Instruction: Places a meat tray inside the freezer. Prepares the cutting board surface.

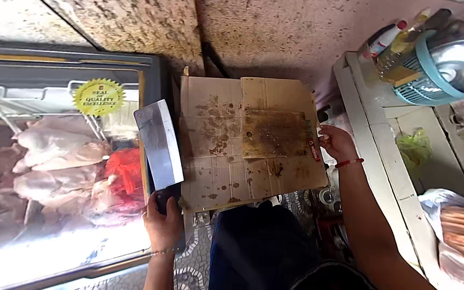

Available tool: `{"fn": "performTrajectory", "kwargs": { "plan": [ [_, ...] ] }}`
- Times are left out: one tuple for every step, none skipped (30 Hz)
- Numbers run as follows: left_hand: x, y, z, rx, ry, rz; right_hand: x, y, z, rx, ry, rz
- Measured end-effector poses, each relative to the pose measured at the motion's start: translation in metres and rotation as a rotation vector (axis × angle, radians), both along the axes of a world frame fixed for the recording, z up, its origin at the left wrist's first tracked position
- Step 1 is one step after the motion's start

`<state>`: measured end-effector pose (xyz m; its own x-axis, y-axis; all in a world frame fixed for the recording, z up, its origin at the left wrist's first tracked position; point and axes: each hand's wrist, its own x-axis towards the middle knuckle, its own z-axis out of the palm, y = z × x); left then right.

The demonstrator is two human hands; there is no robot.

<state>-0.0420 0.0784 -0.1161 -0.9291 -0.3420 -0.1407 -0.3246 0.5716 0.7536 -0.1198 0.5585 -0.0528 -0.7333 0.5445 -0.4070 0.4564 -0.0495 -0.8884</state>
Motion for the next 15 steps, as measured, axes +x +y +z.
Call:
{"fn": "performTrajectory", "kwargs": {
  "plan": [
    [-0.004, 0.009, 0.004, 0.022, 0.002, -0.028, 0.011, 0.000, -0.006, 0.133, -0.074, 0.057],
    [-0.010, 0.020, 0.006, 0.044, -0.009, -0.067, 0.019, 0.000, -0.013, 0.263, -0.146, 0.123],
    [-0.018, 0.031, 0.009, 0.067, -0.035, -0.104, 0.026, -0.002, -0.018, 0.374, -0.214, 0.175],
    [-0.026, 0.043, 0.012, 0.073, -0.066, -0.136, 0.030, -0.006, -0.021, 0.459, -0.276, 0.198],
    [-0.035, 0.055, 0.014, 0.064, -0.107, -0.168, 0.034, -0.012, -0.024, 0.520, -0.328, 0.204],
    [-0.044, 0.066, 0.015, 0.031, -0.153, -0.195, 0.036, -0.019, -0.025, 0.568, -0.378, 0.215],
    [-0.049, 0.075, 0.018, -0.034, -0.207, -0.228, 0.039, -0.026, -0.027, 0.615, -0.426, 0.237],
    [-0.054, 0.080, 0.021, -0.117, -0.271, -0.272, 0.041, -0.033, -0.028, 0.659, -0.458, 0.256],
    [-0.058, 0.084, 0.029, -0.202, -0.319, -0.331, 0.042, -0.039, -0.026, 0.687, -0.479, 0.263],
    [-0.061, 0.087, 0.040, -0.266, -0.323, -0.403, 0.042, -0.043, -0.023, 0.692, -0.501, 0.257],
    [-0.062, 0.089, 0.055, -0.281, -0.248, -0.489, 0.043, -0.045, -0.022, 0.688, -0.519, 0.245],
    [-0.064, 0.088, 0.071, -0.234, -0.075, -0.580, 0.045, -0.044, -0.022, 0.674, -0.524, 0.238],
    [-0.069, 0.087, 0.087, -0.111, 0.146, -0.671, 0.047, -0.040, -0.023, 0.667, -0.521, 0.240],
    [-0.075, 0.087, 0.104, 0.087, 0.347, -0.749, 0.048, -0.036, -0.025, 0.664, -0.523, 0.250],
    [-0.080, 0.086, 0.124, 0.327, 0.482, -0.833, 0.049, -0.031, -0.026, 0.642, -0.531, 0.269]
  ]
}}
